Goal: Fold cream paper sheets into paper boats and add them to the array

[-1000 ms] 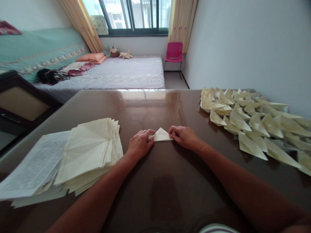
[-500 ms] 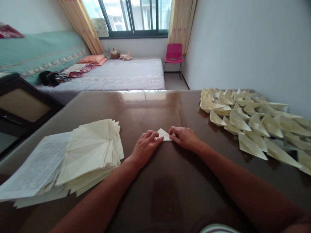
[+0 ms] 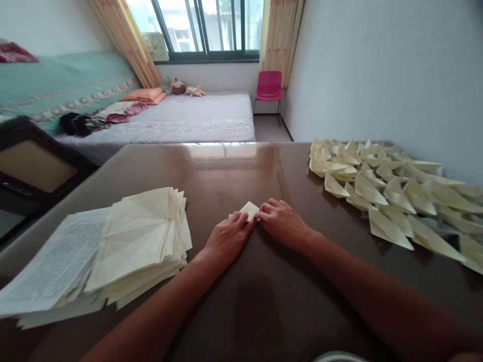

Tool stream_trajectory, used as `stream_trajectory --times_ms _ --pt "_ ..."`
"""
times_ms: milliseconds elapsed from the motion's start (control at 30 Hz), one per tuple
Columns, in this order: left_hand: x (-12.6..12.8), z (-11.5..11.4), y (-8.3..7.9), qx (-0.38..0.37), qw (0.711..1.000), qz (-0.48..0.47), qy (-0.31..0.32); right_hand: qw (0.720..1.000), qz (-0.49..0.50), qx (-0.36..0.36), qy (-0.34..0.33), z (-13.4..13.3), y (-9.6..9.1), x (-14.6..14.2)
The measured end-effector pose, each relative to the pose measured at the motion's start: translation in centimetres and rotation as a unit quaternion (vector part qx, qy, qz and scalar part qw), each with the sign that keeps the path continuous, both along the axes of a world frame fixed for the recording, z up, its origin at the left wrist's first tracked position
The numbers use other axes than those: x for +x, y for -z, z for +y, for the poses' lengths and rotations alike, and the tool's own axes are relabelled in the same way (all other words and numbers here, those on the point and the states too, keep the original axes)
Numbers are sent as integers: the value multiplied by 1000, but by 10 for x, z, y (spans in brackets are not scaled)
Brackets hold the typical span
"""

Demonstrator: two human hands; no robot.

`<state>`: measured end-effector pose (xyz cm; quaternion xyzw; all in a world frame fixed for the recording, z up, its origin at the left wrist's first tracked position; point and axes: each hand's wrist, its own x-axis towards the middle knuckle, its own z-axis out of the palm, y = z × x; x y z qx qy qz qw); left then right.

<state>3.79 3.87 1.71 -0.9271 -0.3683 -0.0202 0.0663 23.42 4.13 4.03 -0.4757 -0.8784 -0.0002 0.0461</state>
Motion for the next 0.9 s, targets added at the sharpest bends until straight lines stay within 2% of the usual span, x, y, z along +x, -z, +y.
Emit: stream_trajectory --times_ms 167,367,700,900 --pt "-1 -2 2 -5 1000 2 -3 996 -79 -32 19 -13 -10 -8" --pt "0 -8 2 5 1000 16 -23 991 -128 -26 43 -24 -18 -9" --pt "-8 -12 -11 37 995 44 -80 990 -127 -25 51 -29 -12 -13" --pt "-10 -8 -13 50 994 42 -83 992 -94 -44 73 -18 -13 -7"
